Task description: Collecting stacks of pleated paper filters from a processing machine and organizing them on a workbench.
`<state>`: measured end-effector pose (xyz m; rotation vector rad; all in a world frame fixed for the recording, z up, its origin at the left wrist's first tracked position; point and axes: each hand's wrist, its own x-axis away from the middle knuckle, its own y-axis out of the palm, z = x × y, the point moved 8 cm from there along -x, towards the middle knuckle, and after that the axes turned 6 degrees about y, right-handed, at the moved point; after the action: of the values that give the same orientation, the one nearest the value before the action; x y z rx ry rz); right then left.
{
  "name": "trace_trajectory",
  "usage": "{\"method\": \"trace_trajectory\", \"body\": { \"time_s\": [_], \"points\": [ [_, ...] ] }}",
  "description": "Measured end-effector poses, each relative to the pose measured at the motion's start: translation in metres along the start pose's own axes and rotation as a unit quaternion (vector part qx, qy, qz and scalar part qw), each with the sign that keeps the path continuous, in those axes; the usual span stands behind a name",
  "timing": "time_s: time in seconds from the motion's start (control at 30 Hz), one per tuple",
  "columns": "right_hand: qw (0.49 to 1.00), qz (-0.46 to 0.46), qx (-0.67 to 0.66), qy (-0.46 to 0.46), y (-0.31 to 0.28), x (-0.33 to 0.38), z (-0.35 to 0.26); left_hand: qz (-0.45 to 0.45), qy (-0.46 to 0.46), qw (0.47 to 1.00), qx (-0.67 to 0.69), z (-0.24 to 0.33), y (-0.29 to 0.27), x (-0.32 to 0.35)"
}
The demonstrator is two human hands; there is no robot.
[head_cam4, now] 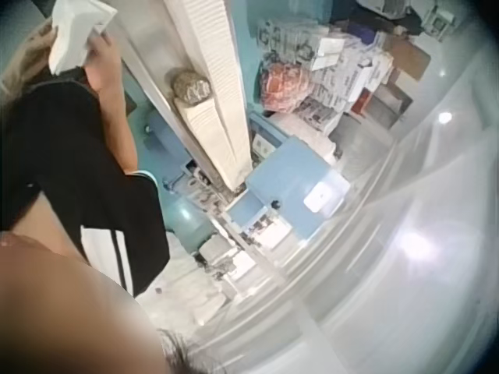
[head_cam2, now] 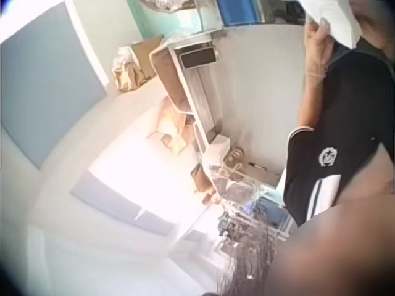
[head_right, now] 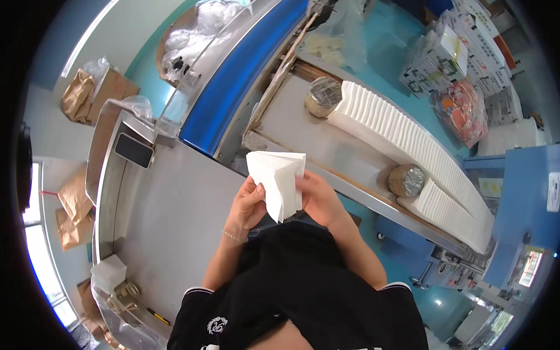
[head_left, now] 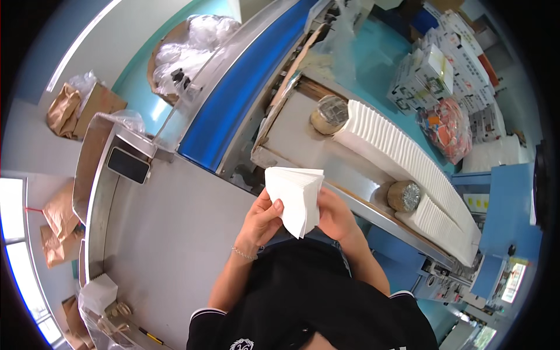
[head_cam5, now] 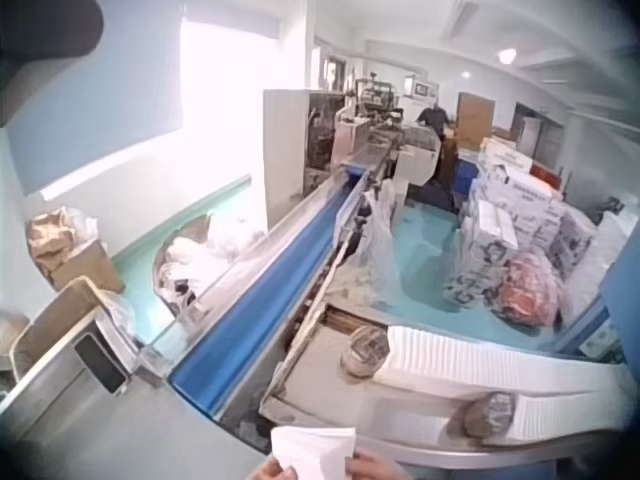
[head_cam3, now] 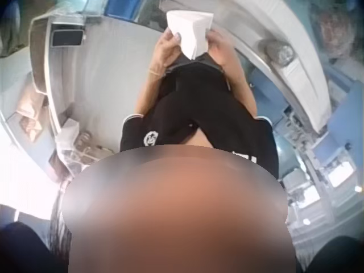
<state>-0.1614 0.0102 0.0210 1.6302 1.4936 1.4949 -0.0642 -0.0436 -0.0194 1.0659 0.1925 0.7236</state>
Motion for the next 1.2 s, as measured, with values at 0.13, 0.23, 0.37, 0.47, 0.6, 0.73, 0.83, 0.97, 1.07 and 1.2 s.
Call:
{"method": "trace_trajectory", "body": {
  "time_s": [0.13,0.23,0.37,0.47,0.6,0.73,0.83,0.97,1.07,1.2],
  "points": [
    [0.851,0.165,0.469,-0.169,0.007,0.0,-0.018,0.058,0.004,0.998,0.006,0.009,-0.019,0.018],
    [0.877,0.199,0.351,-0.261,0.018,-0.003,-0.018,0.091,0.025,0.995,0.016,0.016,-0.029,0.036],
    [0.952,0.162,0.173,-0.191,-0.011,-0.017,-0.011,0.145,0.074,0.987,0.016,0.029,-0.065,0.064],
    [0.967,0.138,0.149,-0.153,-0.008,-0.023,0.0,0.18,0.102,0.978,0.026,0.04,-0.09,0.084],
    [0.975,0.126,0.13,-0.127,0.0,-0.035,0.011,0.224,0.134,0.965,0.023,0.054,-0.1,0.104],
    [0.989,0.103,0.083,-0.069,0.007,-0.045,0.024,0.31,0.178,0.921,-0.157,0.075,-0.098,0.121],
    [0.967,0.14,0.211,-0.014,-0.008,-0.061,0.039,0.417,0.222,0.819,-0.327,0.101,-0.086,0.14],
    [0.931,0.213,0.292,0.059,-0.04,-0.095,0.068,0.373,0.386,0.581,-0.611,0.141,-0.034,0.158],
    [0.948,0.161,0.253,0.108,-0.033,-0.137,0.085,0.321,0.443,0.448,-0.707,0.148,-0.001,0.167],
    [0.949,0.146,0.269,0.076,-0.02,-0.21,0.083,0.323,0.479,0.425,-0.697,0.148,0.008,0.172]
  ]
}}
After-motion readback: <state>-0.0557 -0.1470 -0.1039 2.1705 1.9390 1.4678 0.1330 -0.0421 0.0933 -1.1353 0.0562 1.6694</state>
